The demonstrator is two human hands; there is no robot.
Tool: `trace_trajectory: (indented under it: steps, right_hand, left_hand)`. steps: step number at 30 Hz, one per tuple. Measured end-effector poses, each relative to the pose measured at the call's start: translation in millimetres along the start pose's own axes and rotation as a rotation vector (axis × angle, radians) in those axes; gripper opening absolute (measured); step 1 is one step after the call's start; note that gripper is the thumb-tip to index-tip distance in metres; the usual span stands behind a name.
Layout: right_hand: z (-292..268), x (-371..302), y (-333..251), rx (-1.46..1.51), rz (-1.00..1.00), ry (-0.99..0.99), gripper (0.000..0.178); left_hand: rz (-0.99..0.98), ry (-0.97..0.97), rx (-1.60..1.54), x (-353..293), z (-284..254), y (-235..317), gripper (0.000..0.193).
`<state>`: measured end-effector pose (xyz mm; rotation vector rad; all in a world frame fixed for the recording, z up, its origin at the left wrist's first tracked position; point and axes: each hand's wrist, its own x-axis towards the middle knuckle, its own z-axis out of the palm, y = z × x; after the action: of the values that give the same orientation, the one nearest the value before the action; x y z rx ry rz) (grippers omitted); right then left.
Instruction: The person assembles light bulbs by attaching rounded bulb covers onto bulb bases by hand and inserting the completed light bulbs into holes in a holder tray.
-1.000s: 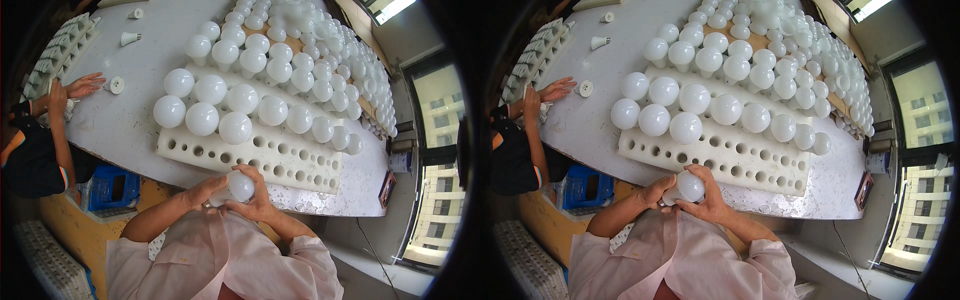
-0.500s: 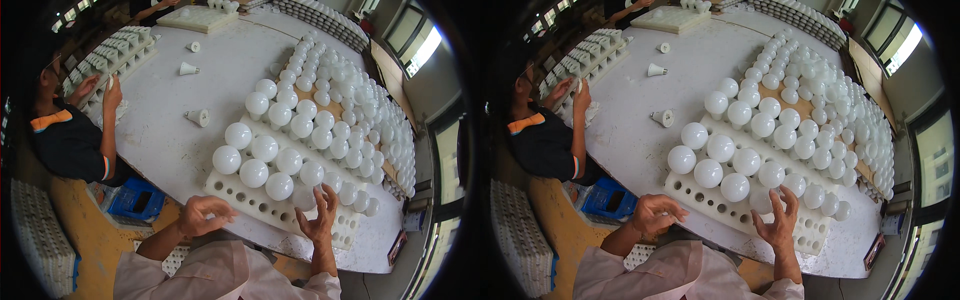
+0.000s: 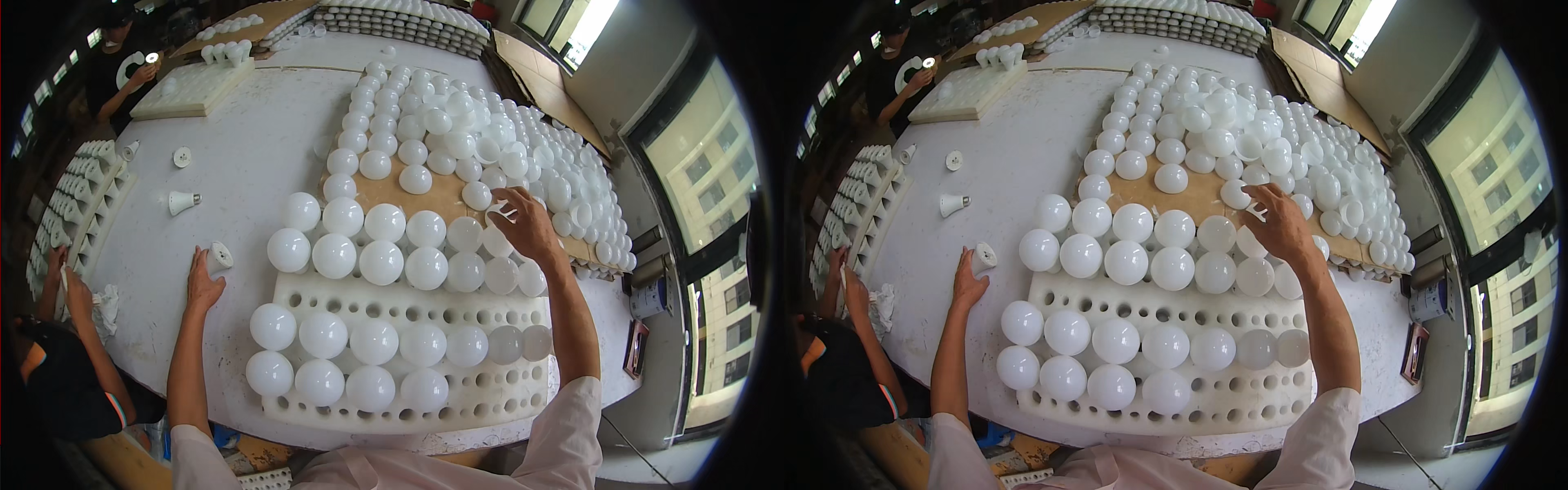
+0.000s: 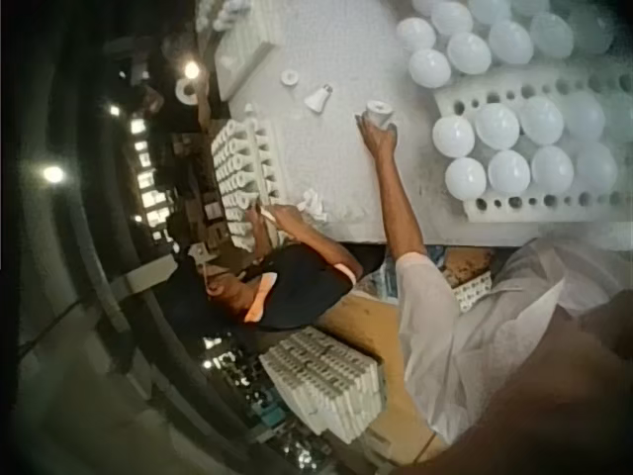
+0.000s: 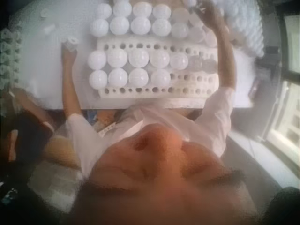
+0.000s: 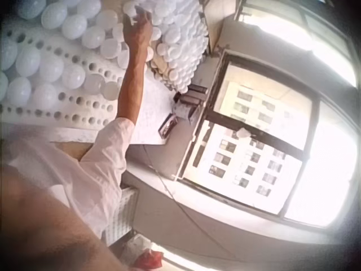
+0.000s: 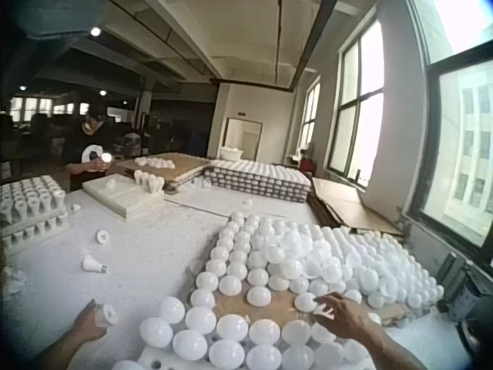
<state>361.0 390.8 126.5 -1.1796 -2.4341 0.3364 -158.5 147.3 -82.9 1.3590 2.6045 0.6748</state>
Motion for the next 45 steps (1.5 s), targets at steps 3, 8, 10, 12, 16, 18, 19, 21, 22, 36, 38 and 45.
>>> trace_trajectory:
  steps: [3,8,10,12,16,18,19,21,22,36,38,45]
  right_hand:
    - [26,50,49,-0.224,0.105,-0.166,0.052]
    - [59,82,70,-0.411,0.175,-0.395,0.074]
    - [57,83,67,-0.443,0.132,-0.359,0.073]
    - [38,81,64,-0.294,0.126,-0.214,0.071]
    - [-15,36,28,0.765,0.26,0.073,0.068]
    - [-27,-4,11,0.98,0.185,0.038,0.07]
    - [-30,-24,1,1.209,0.085,0.006,0.073]
    - [-22,-62,-13,1.244,0.054,-0.023,0.075]
    - [-22,-80,-22,1.275,0.01,-0.032,0.079]
    - [66,-240,-144,1.406,-0.047,-0.214,0.089]
    - [79,-252,-156,1.569,0.027,-0.262,0.087]
    - [108,-271,-160,1.812,0.034,-0.297,0.084]
  left_hand:
    - [-0.006,-0.027,0.004,18,10,7,0.079]
    - [-0.025,0.073,-0.117,5,12,24,0.069]
    - [-0.117,0.074,-0.22,-5,13,26,0.065]
    - [-0.069,0.311,-0.348,-17,18,19,0.061]
    - [-0.282,0.073,-0.686,-64,-20,15,0.06]
    - [-0.194,0.109,-1.133,-102,-42,28,0.05]
    - [-0.131,0.191,-1.227,-121,-46,30,0.045]
    - [-0.115,0.139,-1.307,-155,-60,28,0.045]
    - [-0.076,0.088,-1.392,-168,-69,30,0.045]
    - [0.344,-0.754,-1.37,-310,-88,165,0.056]
    - [0.323,-0.832,-1.402,-313,-82,180,0.06]
    - [0.299,-0.915,-1.477,-321,-58,194,0.053]
